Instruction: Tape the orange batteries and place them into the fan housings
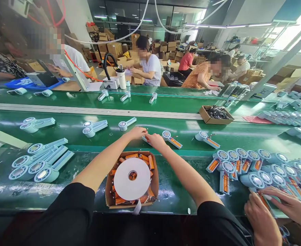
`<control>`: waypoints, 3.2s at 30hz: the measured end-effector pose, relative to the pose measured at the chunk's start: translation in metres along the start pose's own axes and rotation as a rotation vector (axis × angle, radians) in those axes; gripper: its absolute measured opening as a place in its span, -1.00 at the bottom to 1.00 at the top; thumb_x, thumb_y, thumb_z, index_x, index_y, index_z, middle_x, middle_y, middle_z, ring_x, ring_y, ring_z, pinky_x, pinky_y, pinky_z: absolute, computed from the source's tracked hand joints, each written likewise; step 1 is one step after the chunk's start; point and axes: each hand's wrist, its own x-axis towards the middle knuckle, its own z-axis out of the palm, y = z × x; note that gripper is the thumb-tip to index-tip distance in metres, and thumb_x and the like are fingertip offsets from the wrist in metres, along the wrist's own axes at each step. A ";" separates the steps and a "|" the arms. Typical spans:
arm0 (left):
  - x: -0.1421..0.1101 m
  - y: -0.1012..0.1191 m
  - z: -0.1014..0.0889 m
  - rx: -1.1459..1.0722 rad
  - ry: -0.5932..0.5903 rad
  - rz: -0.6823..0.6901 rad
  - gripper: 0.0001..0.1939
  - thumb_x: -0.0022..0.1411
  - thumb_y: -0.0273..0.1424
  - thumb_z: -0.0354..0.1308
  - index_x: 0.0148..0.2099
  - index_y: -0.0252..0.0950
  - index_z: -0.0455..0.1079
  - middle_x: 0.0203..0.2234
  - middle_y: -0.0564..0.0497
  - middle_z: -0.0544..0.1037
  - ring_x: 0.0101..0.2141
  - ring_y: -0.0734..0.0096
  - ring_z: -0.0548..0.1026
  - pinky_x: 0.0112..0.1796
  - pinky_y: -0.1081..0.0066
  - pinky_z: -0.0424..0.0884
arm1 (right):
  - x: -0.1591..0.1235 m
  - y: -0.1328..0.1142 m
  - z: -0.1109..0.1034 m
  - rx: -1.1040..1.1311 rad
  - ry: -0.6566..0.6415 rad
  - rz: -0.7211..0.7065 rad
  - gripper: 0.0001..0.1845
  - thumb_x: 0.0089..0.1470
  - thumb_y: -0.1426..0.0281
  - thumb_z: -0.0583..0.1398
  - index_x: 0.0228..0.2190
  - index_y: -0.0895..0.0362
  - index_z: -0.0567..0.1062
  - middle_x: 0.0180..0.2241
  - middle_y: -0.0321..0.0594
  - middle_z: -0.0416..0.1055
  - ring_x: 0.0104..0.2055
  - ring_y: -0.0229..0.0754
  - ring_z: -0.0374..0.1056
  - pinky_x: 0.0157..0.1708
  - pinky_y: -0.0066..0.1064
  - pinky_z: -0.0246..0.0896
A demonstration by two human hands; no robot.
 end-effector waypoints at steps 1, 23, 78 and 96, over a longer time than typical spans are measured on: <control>0.000 0.002 0.001 -0.010 0.008 -0.008 -0.63 0.46 -0.18 0.23 0.17 -0.28 0.47 0.10 -0.14 0.55 0.04 0.17 0.56 0.06 0.04 0.56 | 0.000 -0.002 0.000 -0.028 -0.020 0.006 -0.57 0.34 0.33 0.24 0.21 -0.03 0.49 -0.02 0.00 0.66 0.06 0.14 0.58 0.01 -0.21 0.39; -0.249 0.050 0.039 0.077 -0.036 0.337 -0.19 0.10 0.08 0.38 0.33 -0.11 0.41 0.29 -0.15 0.46 0.34 -0.21 0.31 0.39 -0.19 0.10 | -0.230 0.027 0.060 1.018 0.236 0.264 -0.33 0.13 -0.25 0.18 -0.43 0.11 0.61 -0.45 -0.13 0.62 -0.63 -0.22 0.36 -0.53 -0.36 0.28; -0.326 0.051 0.063 0.303 0.790 0.137 -0.27 0.28 -0.60 0.19 0.43 0.02 0.36 0.10 0.01 0.66 0.05 0.04 0.37 0.19 0.10 0.36 | -0.193 -0.084 -0.003 1.578 0.126 0.028 -0.43 -0.16 0.24 0.57 -0.07 0.09 0.68 -0.13 -0.15 0.72 -0.06 0.00 0.65 0.04 -0.11 0.58; -0.292 0.082 0.069 0.228 0.650 0.029 -0.38 0.26 -0.10 0.36 0.31 -0.16 0.49 0.00 -0.16 0.66 0.04 -0.12 0.37 0.06 -0.04 0.19 | -0.160 -0.061 0.006 1.867 0.871 0.141 -0.55 -0.10 0.19 0.55 -0.18 0.03 0.61 -0.10 -0.20 0.69 -0.05 -0.11 0.63 -0.04 -0.29 0.61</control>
